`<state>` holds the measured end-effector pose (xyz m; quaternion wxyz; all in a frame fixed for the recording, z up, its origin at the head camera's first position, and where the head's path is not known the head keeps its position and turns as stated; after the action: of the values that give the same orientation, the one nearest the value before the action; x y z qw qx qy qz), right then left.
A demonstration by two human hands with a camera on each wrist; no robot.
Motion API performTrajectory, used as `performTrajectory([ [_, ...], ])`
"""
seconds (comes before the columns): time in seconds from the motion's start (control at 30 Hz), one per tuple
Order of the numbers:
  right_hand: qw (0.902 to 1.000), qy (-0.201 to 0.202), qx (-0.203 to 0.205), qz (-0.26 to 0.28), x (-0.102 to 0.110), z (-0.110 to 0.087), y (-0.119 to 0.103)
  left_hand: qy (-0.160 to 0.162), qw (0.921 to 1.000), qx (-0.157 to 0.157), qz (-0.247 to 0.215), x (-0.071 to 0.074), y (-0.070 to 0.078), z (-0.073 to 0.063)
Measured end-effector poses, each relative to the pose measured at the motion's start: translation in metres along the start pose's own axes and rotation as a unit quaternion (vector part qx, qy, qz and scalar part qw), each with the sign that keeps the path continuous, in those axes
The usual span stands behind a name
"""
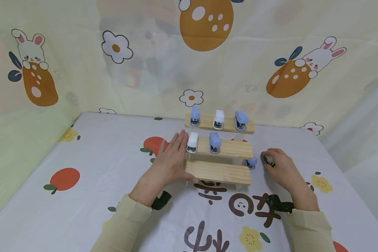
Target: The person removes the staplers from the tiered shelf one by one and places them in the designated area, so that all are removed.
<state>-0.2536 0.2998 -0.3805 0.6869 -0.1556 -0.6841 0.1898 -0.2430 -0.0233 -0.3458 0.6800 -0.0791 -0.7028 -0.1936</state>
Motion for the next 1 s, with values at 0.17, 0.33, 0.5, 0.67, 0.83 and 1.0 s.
performTrajectory([
  [0.17, 1.0, -0.005, -0.004, 0.005, -0.0017, 0.001, 0.0016, 0.0, 1.0, 0.001, 0.003, 0.0004, 0.0006, 0.0004],
  [0.33, 0.9999, -0.008, -0.006, 0.003, -0.0041, 0.0024, 0.0023, 0.001, 1.0, 0.001, -0.002, 0.0003, 0.0007, 0.0002],
  [0.5, 0.9999, -0.009, -0.009, 0.002, -0.0064, 0.0031, 0.0034, 0.0, 1.0, 0.001, -0.003, 0.0002, 0.0008, 0.0003],
  [0.67, 1.0, -0.006, 0.002, -0.004, -0.0069, 0.0026, 0.0023, 0.0, 1.0, 0.003, 0.003, -0.0002, 0.0005, 0.0004],
  [0.83, 0.9999, -0.011, 0.006, -0.01, -0.0079, 0.002, 0.0025, 0.001, 1.0, 0.002, 0.006, -0.0005, 0.0004, 0.0003],
  [1.0, 0.9997, -0.023, 0.002, -0.012, -0.008, 0.0008, 0.0018, 0.002, 1.0, 0.002, 0.004, -0.0002, 0.0003, 0.0001],
])
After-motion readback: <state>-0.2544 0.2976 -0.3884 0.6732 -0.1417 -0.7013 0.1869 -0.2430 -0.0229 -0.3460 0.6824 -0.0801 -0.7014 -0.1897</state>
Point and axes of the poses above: each hand's wrist, its own z-axis towards the middle knuckle, its own x-axis out of the back of the hand, y = z × x, the point moved 6 cm from there along z, towards the middle knuckle, and after that the axes turned 6 degrees about z, right-handed, at the moved point
